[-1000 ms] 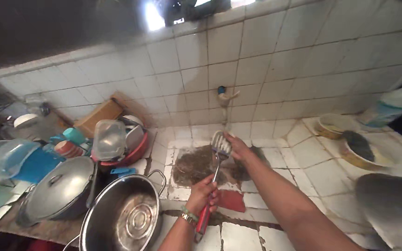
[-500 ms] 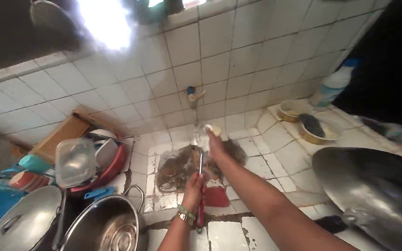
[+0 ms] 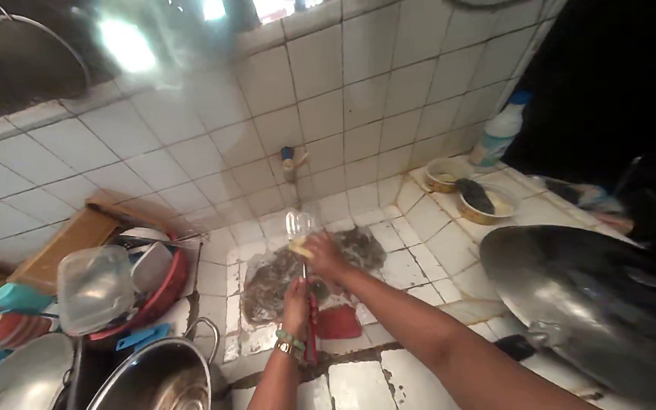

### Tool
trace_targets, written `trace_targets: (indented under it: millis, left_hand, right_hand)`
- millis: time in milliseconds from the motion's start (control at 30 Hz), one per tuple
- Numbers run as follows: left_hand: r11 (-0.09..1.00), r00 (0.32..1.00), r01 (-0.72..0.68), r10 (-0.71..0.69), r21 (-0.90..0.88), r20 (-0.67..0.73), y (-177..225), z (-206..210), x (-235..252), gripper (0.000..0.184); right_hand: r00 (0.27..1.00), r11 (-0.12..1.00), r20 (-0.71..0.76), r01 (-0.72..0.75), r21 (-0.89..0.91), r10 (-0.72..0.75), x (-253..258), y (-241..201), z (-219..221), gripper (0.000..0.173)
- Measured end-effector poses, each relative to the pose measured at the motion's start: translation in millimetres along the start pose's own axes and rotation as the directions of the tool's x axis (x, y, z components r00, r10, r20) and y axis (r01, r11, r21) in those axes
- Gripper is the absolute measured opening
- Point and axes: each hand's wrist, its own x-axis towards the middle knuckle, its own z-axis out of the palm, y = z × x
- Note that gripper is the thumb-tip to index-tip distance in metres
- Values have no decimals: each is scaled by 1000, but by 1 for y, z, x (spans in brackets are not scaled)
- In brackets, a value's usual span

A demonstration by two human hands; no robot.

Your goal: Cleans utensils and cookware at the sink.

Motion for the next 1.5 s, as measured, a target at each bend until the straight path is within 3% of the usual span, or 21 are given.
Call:
trace_targets:
  millis: [67, 167, 300, 367, 500, 567, 633, 733, 833, 900, 1033, 1200, 1267, 1367, 1433, 1500]
  left_hand:
    - [995, 999, 3, -7, -100, -39, -1, -1, 9, 35]
    - [981, 998, 55, -60, -186, -24, 1, 5, 13, 42]
    - [966, 990, -91, 62, 243, 125, -4, 19, 11, 37]
    - [874, 981, -166, 96, 457, 171, -5, 22, 8, 36]
    - [666, 958, -247, 58, 704, 281, -3, 16, 6, 36]
    - [669, 959, -245, 62, 702, 275, -11, 6, 9, 36]
    - [715, 979, -198, 111, 671, 170, -19, -5, 17, 36]
    - [644, 981, -115, 191, 756, -14, -16, -16, 26, 38]
    - [597, 966, -59, 237, 800, -106, -11, -22, 29, 41]
    - [566, 954, -36, 264, 823, -140, -12, -24, 31, 41]
    - [538, 937, -26, 308, 842, -168, -15, -32, 34, 39]
    - [573, 930, -2, 303, 820, -210, -15, -41, 30, 38]
    - [584, 928, 4, 300, 812, -220, -16, -45, 29, 37]
    - [571, 929, 20, 293, 821, -226, -18, -51, 27, 35]
    - [574, 927, 7, 303, 819, -221, -18, -50, 23, 34]
    - [583, 921, -3, 318, 812, -224, -20, -48, 20, 32]
  right_hand:
    - [986, 983, -25, 164, 86, -162, -18, -6, 18, 32]
    - [984, 978, -24, 180, 107, -179, -25, -3, 18, 30]
    - [999, 995, -34, 30, -98, -33, -3, 19, -32, 35]
    - [998, 989, -51, -43, -143, 36, 6, 35, -59, 34]
    - [973, 964, -187, -175, -198, 138, 3, 75, -105, 32]
    - [930, 927, -307, -283, -248, 202, -7, 105, -133, 34]
    - [855, 854, -420, -440, -279, 303, -24, 134, -170, 35]
    - [727, 705, -510, -648, -287, 461, -60, 179, -214, 37]
    - [590, 513, -418, -807, -291, 691, -81, 194, -233, 51]
    - [535, 438, -390, -843, -312, 750, -78, 193, -236, 63]
    - [538, 433, -380, -838, -332, 752, -59, 168, -226, 40]
    - [424, 335, -271, -887, -318, 864, -57, 166, -215, 33]
    - [480, 383, -323, -866, -320, 816, -55, 165, -213, 35]
    - [734, 645, -352, -679, -351, 581, -39, 139, -187, 34]
    - [897, 819, -198, -442, -365, 396, -19, 108, -144, 31]
    - [978, 953, 43, -188, -238, 204, 1, 75, -87, 37]
